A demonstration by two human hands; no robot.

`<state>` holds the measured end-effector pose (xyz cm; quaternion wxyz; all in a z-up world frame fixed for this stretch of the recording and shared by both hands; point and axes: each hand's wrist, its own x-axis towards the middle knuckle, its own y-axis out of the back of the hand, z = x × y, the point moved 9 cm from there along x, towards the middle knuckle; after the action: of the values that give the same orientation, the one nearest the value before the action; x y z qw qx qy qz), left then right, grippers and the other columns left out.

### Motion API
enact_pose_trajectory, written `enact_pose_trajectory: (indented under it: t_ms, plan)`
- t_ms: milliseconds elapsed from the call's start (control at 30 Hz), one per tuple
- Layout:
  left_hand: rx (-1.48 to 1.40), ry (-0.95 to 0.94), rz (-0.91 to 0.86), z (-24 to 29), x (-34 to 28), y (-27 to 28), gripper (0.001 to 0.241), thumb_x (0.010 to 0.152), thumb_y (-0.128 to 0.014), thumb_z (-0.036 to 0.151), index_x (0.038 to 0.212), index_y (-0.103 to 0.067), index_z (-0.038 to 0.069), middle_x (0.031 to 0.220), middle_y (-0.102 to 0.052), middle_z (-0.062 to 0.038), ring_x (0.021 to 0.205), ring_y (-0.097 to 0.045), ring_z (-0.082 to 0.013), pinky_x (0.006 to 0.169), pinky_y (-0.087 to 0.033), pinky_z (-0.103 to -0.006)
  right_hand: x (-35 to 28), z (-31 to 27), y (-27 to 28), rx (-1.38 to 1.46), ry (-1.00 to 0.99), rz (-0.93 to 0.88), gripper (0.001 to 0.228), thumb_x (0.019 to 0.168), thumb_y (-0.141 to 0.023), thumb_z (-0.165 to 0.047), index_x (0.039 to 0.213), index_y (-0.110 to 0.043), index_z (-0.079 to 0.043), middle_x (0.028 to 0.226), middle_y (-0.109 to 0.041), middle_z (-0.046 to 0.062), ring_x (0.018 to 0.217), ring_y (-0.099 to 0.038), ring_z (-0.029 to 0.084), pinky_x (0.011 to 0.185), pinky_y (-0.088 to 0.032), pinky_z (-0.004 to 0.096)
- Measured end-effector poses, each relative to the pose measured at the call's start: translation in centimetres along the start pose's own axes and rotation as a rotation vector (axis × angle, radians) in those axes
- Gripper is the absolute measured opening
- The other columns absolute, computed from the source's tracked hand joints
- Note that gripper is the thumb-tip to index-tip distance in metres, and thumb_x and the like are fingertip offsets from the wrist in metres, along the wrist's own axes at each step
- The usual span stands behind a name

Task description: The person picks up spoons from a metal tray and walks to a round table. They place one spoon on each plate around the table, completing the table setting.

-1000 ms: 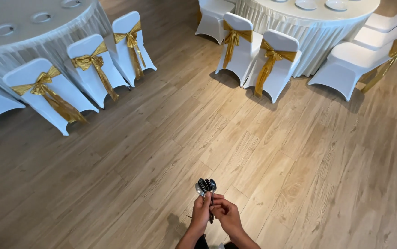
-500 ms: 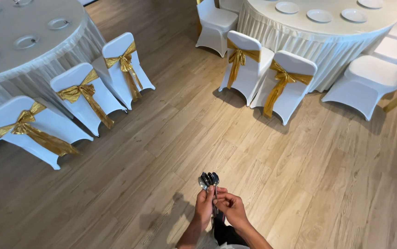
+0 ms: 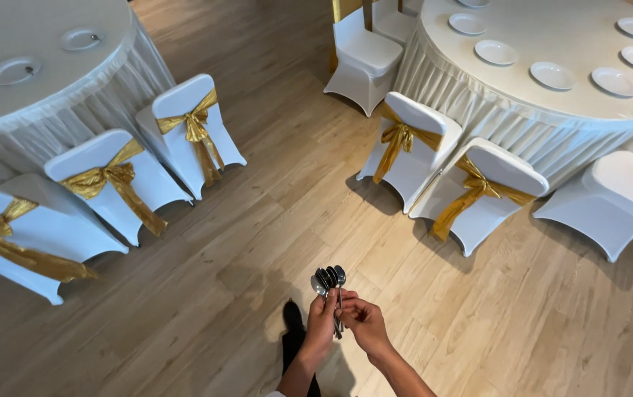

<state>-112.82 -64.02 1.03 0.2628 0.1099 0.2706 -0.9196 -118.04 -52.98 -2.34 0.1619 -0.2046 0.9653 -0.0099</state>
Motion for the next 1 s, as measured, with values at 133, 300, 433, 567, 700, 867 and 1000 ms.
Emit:
enact_pose_trajectory:
  t_ms: [133, 300, 433, 567, 700, 867, 1000]
  plan:
    - [0.031, -0.035, -0.029, 5.1, 10.1, -0.2, 0.039, 0.102, -0.052, 0.032, 0.1, -0.073, -0.002, 0.103, -0.08, -0.017, 0.094, -0.077, -0.0244, 0.092, -0.061, -0.0352, 9.3, -4.8, -3.4, 0.023, 0.039, 0.001, 0.008, 0.085, -0.08, 0.004, 0.09, -0.082, -0.002, 0.07, -0.071, 0.003, 0.065, -0.056, 0.011, 0.064, -0.048, 0.026]
    - [0.13, -0.069, -0.136, 13.1, 20.8, -2.3, 0.045, 0.104, -0.047, 0.035, 0.103, -0.074, 0.0, 0.105, -0.08, -0.014, 0.097, -0.076, -0.0226, 0.093, -0.061, -0.0352, 20.7, -10.2, -6.4, 0.029, 0.066, 0.041, 0.015, 0.084, -0.08, 0.002, 0.099, -0.082, -0.002, 0.079, -0.076, 0.006, 0.07, -0.062, 0.014, 0.064, -0.051, 0.028]
    - [0.096, 0.002, -0.149, 14.9, 28.9, -3.4, 0.038, 0.104, -0.048, 0.032, 0.106, -0.07, 0.001, 0.108, -0.078, -0.014, 0.099, -0.076, -0.0239, 0.092, -0.062, -0.0358, 27.5, -13.4, -7.5, 0.059, 0.076, 0.052, 0.01, 0.087, -0.079, 0.0, 0.096, -0.081, -0.001, 0.076, -0.073, 0.007, 0.071, -0.064, 0.016, 0.066, -0.054, 0.03]
    - [0.024, 0.038, -0.104, 15.5, 37.8, -4.3, 0.033, 0.103, -0.054, 0.029, 0.109, -0.069, 0.0, 0.106, -0.078, -0.019, 0.096, -0.076, -0.0263, 0.089, -0.063, -0.0351, 35.9, -15.7, -7.5, 0.065, 0.126, 0.055, 0.015, 0.086, -0.075, 0.008, 0.098, -0.082, 0.001, 0.086, -0.077, 0.008, 0.069, -0.063, 0.016, 0.064, -0.052, 0.029]
    - [-0.028, 0.034, -0.142, 17.7, 46.3, -6.3, 0.035, 0.103, -0.052, 0.031, 0.107, -0.065, -0.001, 0.107, -0.077, -0.024, 0.098, -0.076, -0.0287, 0.091, -0.063, -0.0376, 44.5, -17.7, -7.6, 0.129, 0.054, 0.056, 0.018, 0.086, -0.077, 0.007, 0.101, -0.082, 0.0, 0.1, -0.082, 0.011, 0.095, -0.073, 0.018, 0.087, -0.058, 0.029]
    - [-0.01, 0.026, -0.085, 19.4, 58.7, -7.3, 0.035, 0.103, -0.05, 0.032, 0.108, -0.065, 0.0, 0.108, -0.079, -0.022, 0.086, -0.076, -0.0259, 0.074, -0.06, -0.0325, 56.7, -20.9, -8.4, 0.064, 0.078, -0.037, 0.018, 0.087, -0.075, 0.007, 0.103, -0.081, 0.001, 0.087, -0.078, 0.01, 0.075, -0.068, 0.017, 0.071, -0.054, 0.029]
    - [-0.07, 0.087, 0.034, 20.3, 65.8, -7.4, 0.038, 0.102, -0.053, 0.033, 0.115, -0.066, 0.0, 0.109, -0.078, -0.021, 0.088, -0.075, -0.0268, 0.084, -0.063, -0.0349, 64.7, -22.2, -9.0, 0.112, 0.071, -0.11, 0.018, 0.088, -0.074, 0.008, 0.105, -0.079, 0.004, 0.094, -0.075, 0.009, 0.076, -0.068, 0.018, 0.069, -0.056, 0.029]
